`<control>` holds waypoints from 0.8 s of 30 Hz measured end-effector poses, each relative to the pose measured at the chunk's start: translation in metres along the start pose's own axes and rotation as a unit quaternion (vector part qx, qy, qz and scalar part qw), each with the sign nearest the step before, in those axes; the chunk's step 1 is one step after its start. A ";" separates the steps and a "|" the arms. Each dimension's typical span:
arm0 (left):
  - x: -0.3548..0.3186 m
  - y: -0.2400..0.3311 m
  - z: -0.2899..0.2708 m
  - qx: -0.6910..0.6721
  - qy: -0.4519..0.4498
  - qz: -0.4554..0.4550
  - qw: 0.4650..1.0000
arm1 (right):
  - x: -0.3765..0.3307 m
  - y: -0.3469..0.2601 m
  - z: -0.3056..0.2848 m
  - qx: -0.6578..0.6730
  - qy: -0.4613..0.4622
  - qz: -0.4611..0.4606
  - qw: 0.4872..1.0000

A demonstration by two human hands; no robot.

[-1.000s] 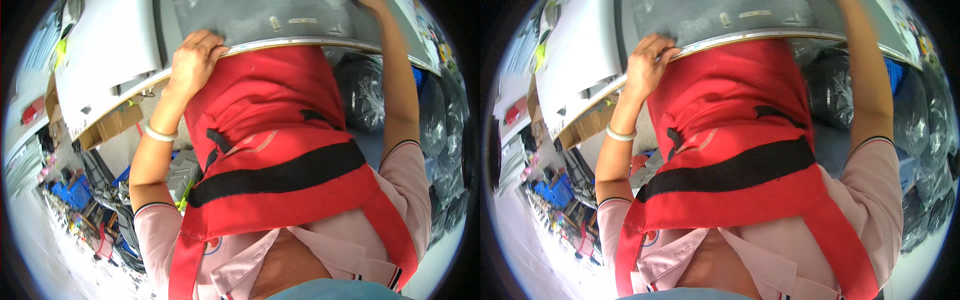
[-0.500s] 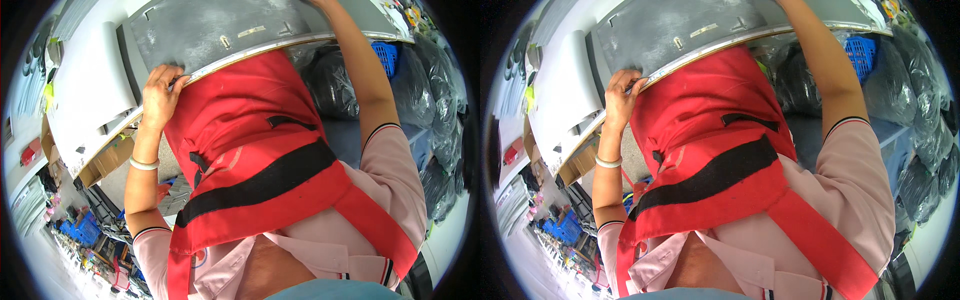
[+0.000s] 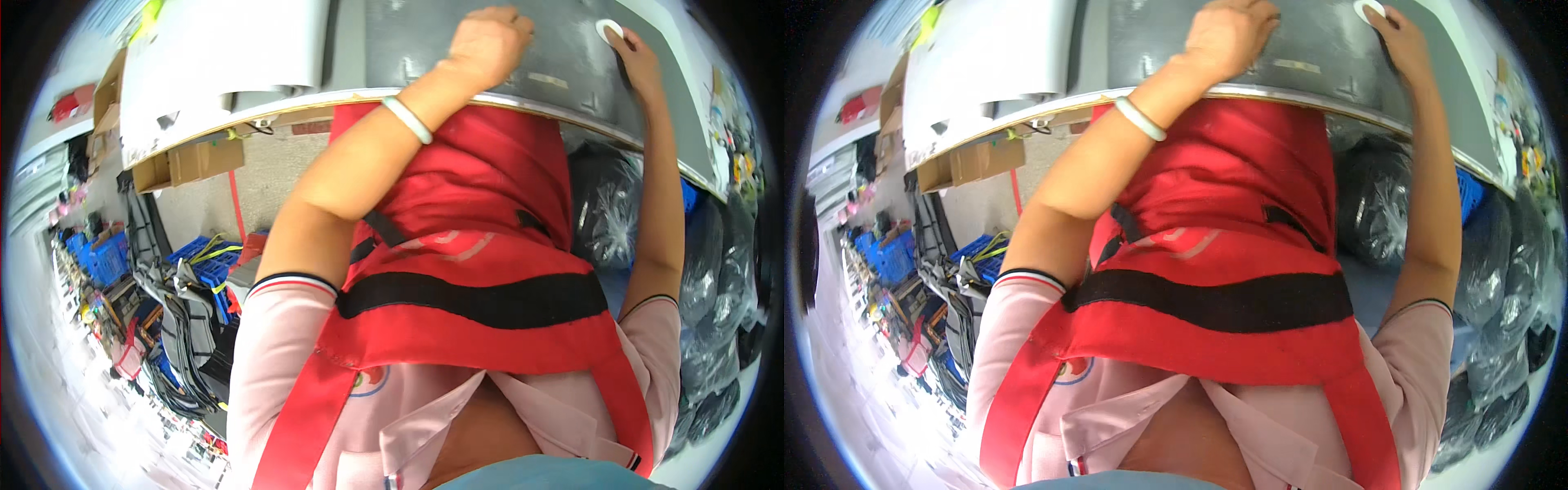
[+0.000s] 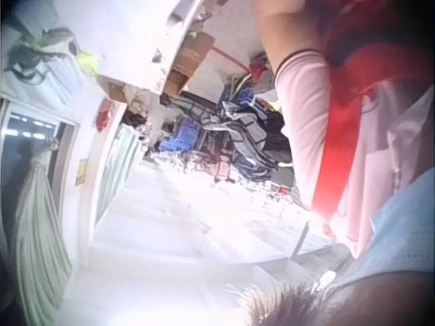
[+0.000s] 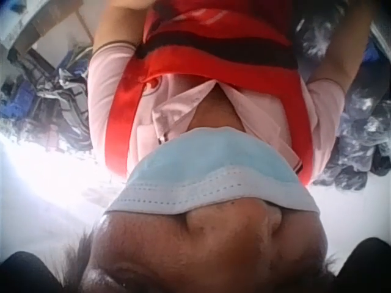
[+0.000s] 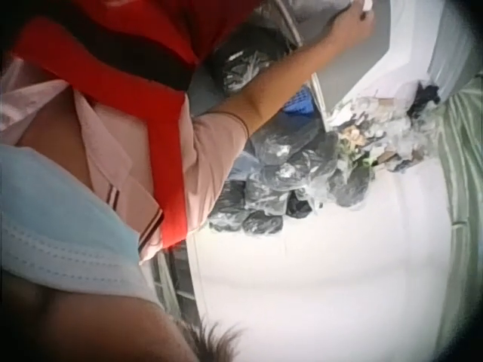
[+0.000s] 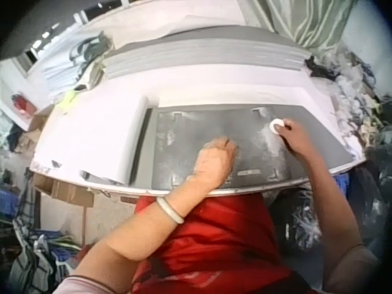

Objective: Cleaning and wiping down curved gray industrial plastic components using a cloth.

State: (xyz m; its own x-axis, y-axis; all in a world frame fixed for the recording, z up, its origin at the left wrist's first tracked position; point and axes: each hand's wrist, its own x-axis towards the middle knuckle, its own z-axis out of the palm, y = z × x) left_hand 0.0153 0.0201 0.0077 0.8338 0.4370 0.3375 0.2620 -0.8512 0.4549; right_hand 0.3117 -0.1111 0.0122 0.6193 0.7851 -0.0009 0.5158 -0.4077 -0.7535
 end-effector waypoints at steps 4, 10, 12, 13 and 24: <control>-0.001 0.016 -0.031 0.052 -0.085 -0.055 0.993 | -0.045 -0.024 -0.001 0.018 0.050 -0.033 0.998; -0.009 0.009 -0.021 0.123 0.015 -0.012 0.992 | -0.134 -0.081 -0.004 -0.056 -0.095 -0.049 0.993; -0.007 0.011 -0.017 0.118 0.019 -0.011 0.993 | -0.144 -0.081 -0.004 -0.115 -0.092 -0.161 0.976; -0.006 0.014 -0.017 0.105 0.012 -0.017 0.994 | -0.145 -0.081 -0.004 -0.117 -0.093 -0.159 0.976; -0.006 0.016 -0.023 0.109 -0.029 -0.032 0.993 | -0.142 -0.079 -0.006 -0.140 -0.121 -0.051 0.981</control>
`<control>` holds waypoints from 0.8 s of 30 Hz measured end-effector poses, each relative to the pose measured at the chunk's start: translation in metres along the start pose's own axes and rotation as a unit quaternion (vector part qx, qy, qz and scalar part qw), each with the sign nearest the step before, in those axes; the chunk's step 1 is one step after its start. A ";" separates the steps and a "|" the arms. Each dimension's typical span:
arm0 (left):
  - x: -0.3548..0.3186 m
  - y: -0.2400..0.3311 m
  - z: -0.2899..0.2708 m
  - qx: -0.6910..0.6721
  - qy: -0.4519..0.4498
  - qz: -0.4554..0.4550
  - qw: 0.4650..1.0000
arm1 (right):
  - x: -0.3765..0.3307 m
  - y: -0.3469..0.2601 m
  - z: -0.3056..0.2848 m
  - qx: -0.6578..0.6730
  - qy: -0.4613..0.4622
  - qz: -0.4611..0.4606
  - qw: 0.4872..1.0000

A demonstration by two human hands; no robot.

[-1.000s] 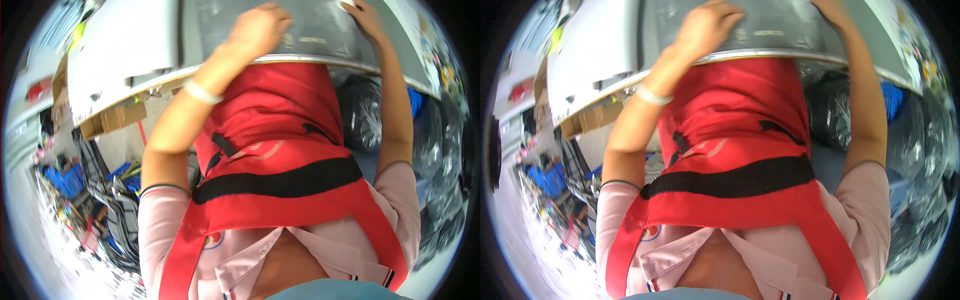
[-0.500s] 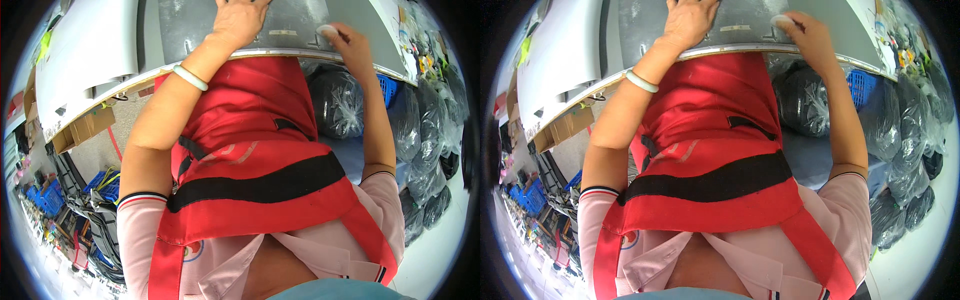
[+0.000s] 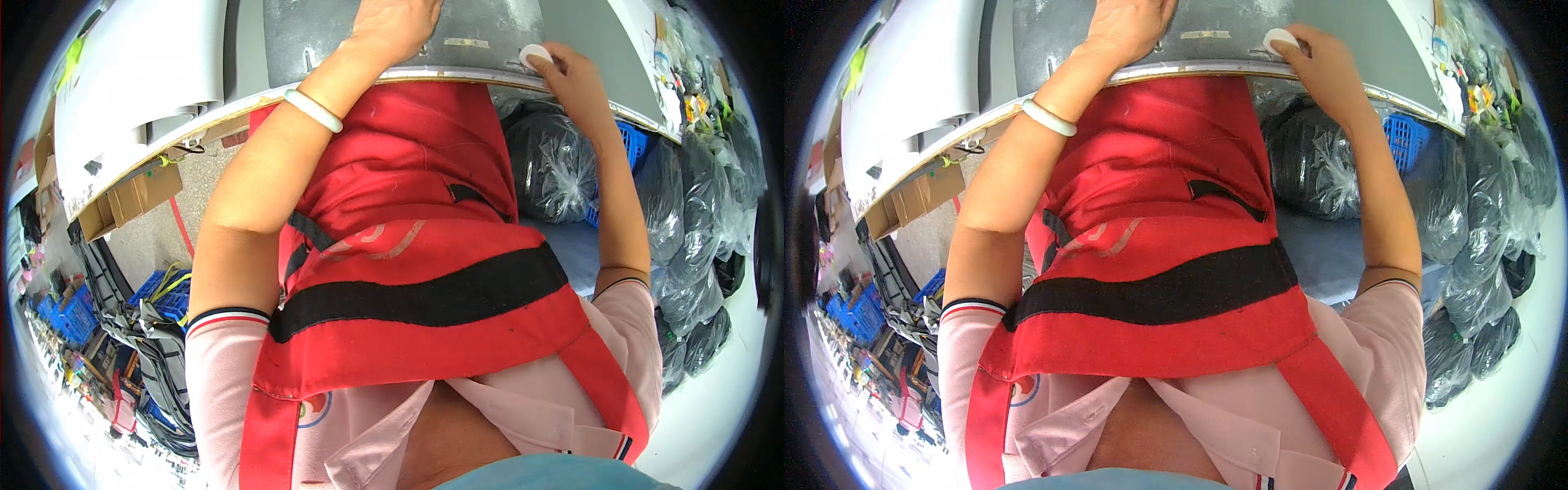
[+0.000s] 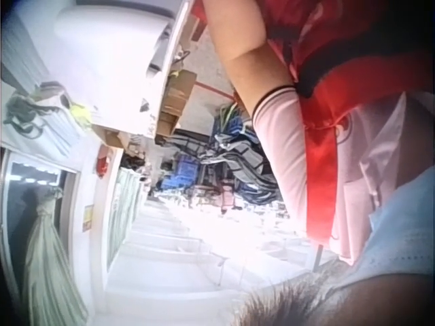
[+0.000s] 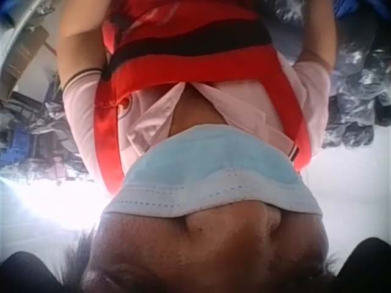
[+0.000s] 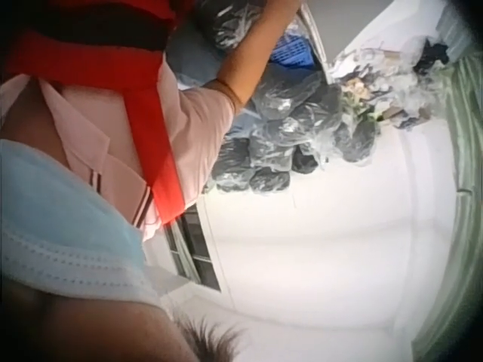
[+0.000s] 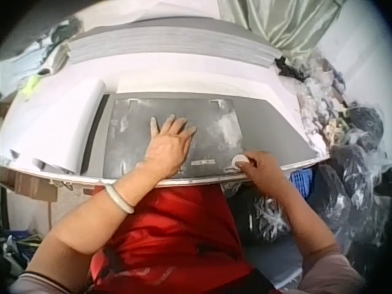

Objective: Cleaning and wiping down curved gray industrial plastic components using a cloth.

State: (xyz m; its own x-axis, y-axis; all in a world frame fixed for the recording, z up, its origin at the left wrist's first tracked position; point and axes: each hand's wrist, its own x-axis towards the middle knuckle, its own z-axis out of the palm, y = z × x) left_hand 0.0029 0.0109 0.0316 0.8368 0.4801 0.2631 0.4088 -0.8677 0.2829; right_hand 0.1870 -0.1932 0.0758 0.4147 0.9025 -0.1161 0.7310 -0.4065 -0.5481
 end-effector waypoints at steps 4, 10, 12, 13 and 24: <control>0.003 -0.001 0.001 -0.006 0.005 0.002 1.000 | 0.000 -0.008 0.013 0.133 0.057 0.047 0.988; 0.006 -0.002 -0.003 -0.007 0.008 0.007 1.000 | 0.019 -0.005 -0.019 0.076 -0.075 0.083 0.991; 0.001 -0.006 0.004 -0.006 0.030 0.014 0.999 | 0.037 -0.002 -0.029 0.120 -0.081 0.060 0.988; -0.003 -0.009 0.011 0.013 0.087 0.030 0.996 | 0.052 -0.001 -0.029 0.116 -0.073 0.050 0.989; -0.005 -0.009 0.019 -0.008 0.030 0.015 0.999 | 0.177 -0.003 -0.013 -0.061 0.129 -0.106 0.984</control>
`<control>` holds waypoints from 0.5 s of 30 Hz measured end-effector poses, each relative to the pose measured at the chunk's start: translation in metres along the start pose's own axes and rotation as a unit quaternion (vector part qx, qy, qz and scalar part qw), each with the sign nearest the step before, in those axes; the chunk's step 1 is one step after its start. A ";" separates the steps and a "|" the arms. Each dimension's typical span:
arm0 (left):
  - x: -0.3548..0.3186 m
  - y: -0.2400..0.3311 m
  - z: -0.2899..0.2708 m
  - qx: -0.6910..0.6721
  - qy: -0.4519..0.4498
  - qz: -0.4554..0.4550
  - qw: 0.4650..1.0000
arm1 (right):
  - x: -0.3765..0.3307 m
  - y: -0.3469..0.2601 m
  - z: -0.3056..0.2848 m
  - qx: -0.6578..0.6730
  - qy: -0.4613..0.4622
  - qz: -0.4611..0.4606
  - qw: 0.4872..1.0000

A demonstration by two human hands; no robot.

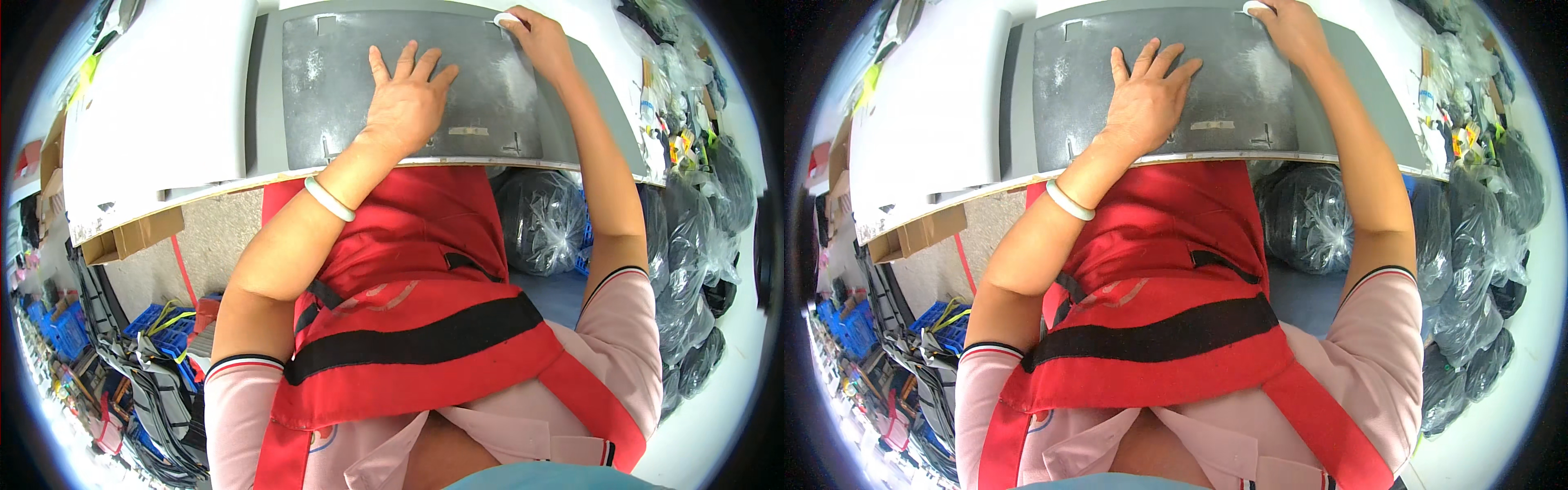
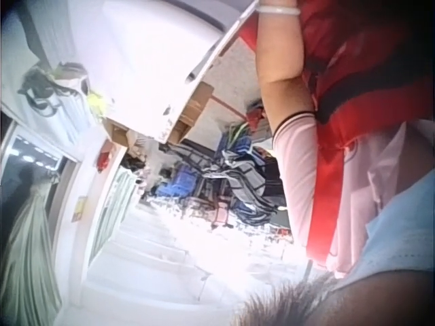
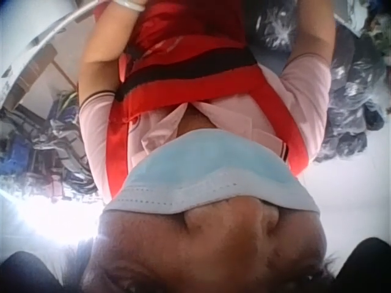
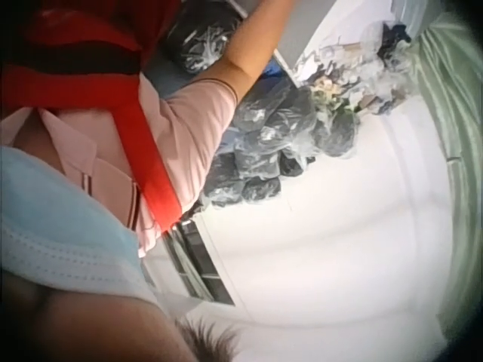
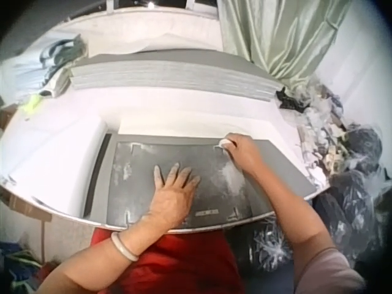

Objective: Cleaning and wiping down curved gray industrial plastic components using a cloth.

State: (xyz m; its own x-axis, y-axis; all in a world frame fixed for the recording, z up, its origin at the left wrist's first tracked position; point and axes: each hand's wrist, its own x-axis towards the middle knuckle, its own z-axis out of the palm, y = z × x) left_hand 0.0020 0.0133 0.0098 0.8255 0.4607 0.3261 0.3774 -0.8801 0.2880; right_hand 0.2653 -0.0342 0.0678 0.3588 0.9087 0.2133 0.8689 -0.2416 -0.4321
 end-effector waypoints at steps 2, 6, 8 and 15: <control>0.000 -0.002 0.002 0.006 0.010 0.003 1.000 | 0.010 -0.012 0.000 0.000 0.008 -0.032 0.999; 0.004 0.001 0.001 0.023 0.015 -0.008 1.000 | 0.017 -0.012 -0.001 -0.050 -0.018 -0.059 0.997; 0.004 0.001 0.001 0.035 0.022 -0.009 0.999 | 0.018 -0.008 -0.003 -0.079 -0.012 -0.078 0.994; 0.004 0.002 -0.002 0.067 -0.014 -0.005 0.998 | 0.015 0.004 0.009 0.103 0.008 0.145 0.984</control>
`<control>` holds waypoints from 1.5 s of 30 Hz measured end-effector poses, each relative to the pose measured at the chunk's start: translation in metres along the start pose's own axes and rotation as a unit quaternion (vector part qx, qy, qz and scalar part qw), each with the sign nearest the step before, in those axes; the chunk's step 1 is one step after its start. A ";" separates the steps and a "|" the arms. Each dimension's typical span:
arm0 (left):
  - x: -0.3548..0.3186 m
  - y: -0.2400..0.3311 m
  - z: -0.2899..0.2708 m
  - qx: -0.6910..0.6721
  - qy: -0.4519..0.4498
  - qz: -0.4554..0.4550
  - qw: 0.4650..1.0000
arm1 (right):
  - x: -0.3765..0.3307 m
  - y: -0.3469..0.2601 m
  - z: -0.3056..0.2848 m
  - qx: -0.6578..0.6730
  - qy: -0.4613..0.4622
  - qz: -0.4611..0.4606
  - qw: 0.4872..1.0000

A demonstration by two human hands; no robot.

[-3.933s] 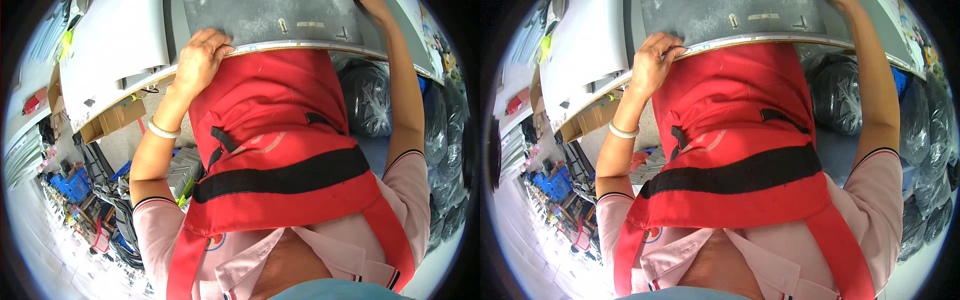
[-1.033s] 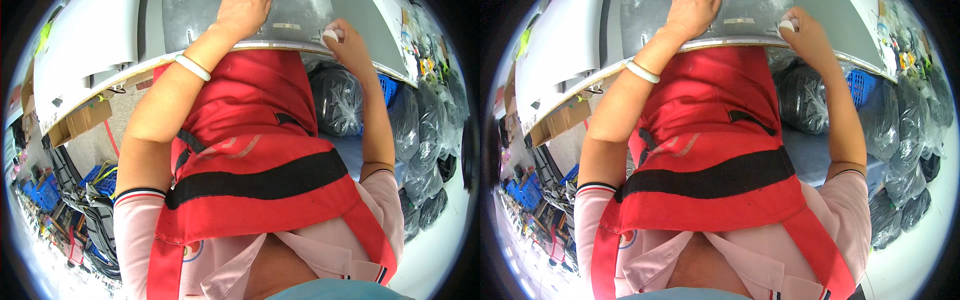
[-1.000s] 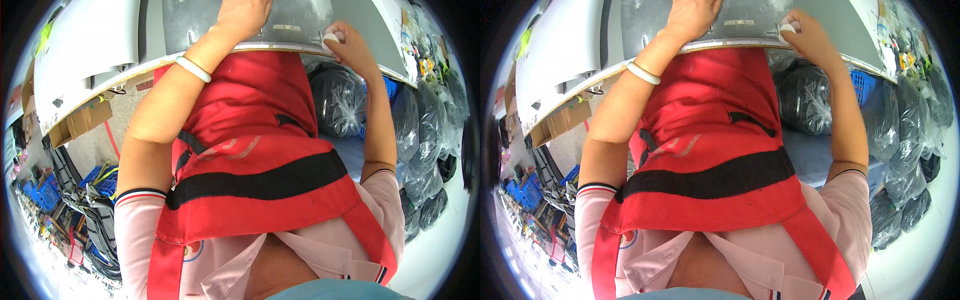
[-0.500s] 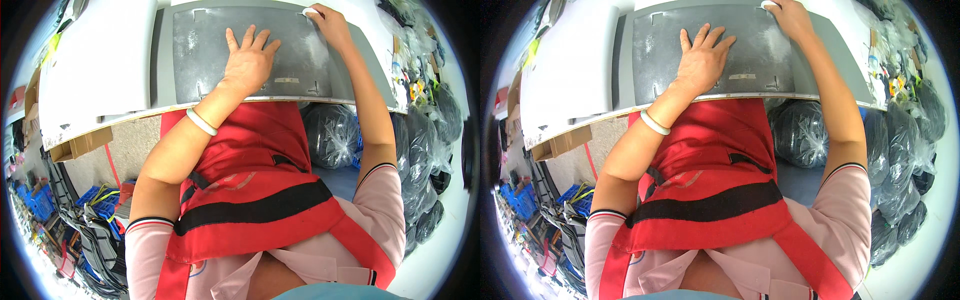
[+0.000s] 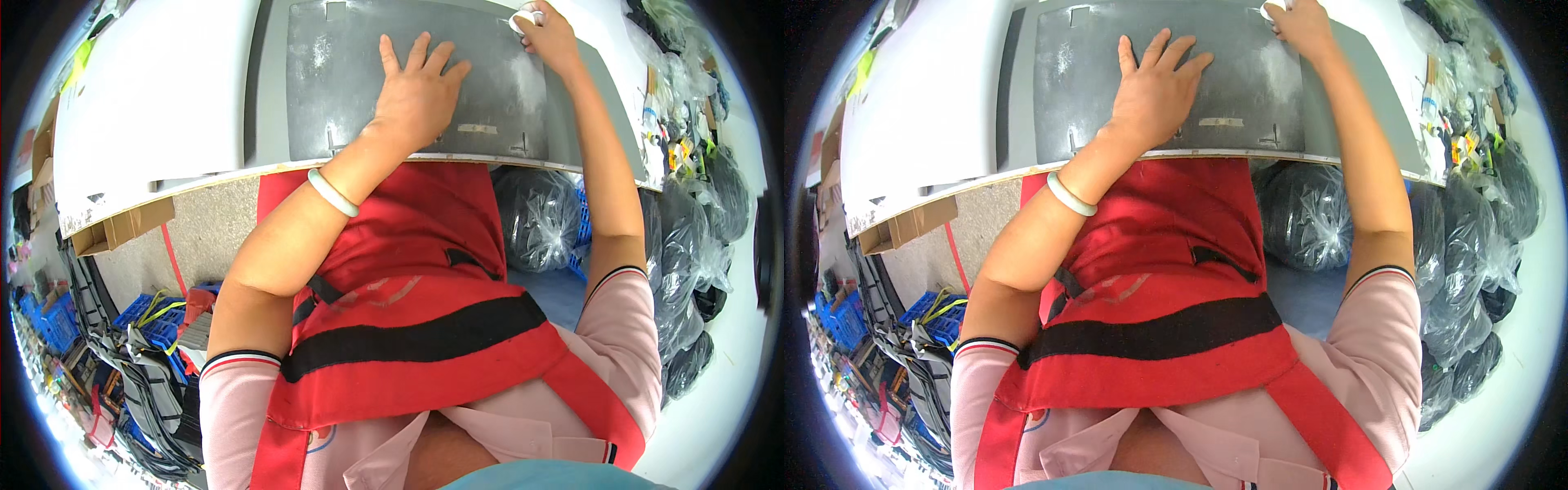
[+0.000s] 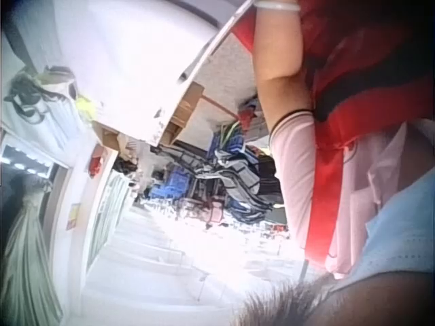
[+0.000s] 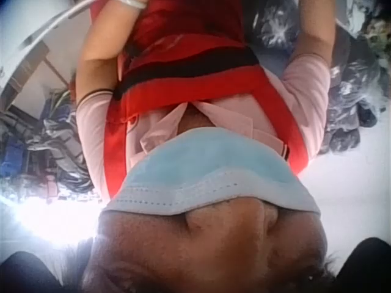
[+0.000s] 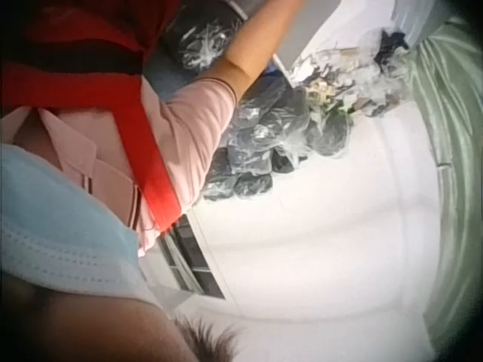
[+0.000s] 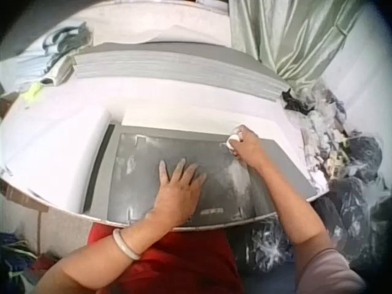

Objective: Cleaning and wiping down curved gray industrial plastic components using a cloth.

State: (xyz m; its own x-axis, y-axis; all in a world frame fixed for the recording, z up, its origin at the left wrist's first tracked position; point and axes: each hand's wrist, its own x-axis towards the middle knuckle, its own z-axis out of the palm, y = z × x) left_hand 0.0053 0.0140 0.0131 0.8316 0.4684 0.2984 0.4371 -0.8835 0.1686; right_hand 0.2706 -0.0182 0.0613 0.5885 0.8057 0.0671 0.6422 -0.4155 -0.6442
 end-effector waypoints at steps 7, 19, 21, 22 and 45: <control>0.000 0.000 -0.004 0.009 -0.021 0.011 1.000 | 0.018 -0.017 -0.016 -0.040 -0.123 0.060 0.990; -0.001 0.000 -0.003 -0.070 -0.010 0.005 0.997 | 0.006 -0.146 0.109 -0.007 -0.132 -0.262 0.956; -0.002 -0.002 -0.001 -0.053 0.006 -0.001 0.999 | 0.001 -0.169 0.116 -0.028 -0.135 -0.283 0.949; -0.002 -0.003 -0.001 -0.054 0.000 0.000 0.999 | 0.000 -0.177 0.119 -0.030 -0.142 -0.275 0.950; -0.002 -0.003 -0.007 -0.068 -0.025 0.023 0.997 | 0.006 -0.190 0.145 0.063 -0.166 -0.050 0.983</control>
State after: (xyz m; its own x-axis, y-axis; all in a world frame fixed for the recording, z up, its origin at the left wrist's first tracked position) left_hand 0.0000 0.0160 0.0189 0.8672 0.4232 0.2623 0.3504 -0.8930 0.2824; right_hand 0.0810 0.1271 0.0732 0.3192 0.9420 -0.1034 0.6105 -0.2879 -0.7378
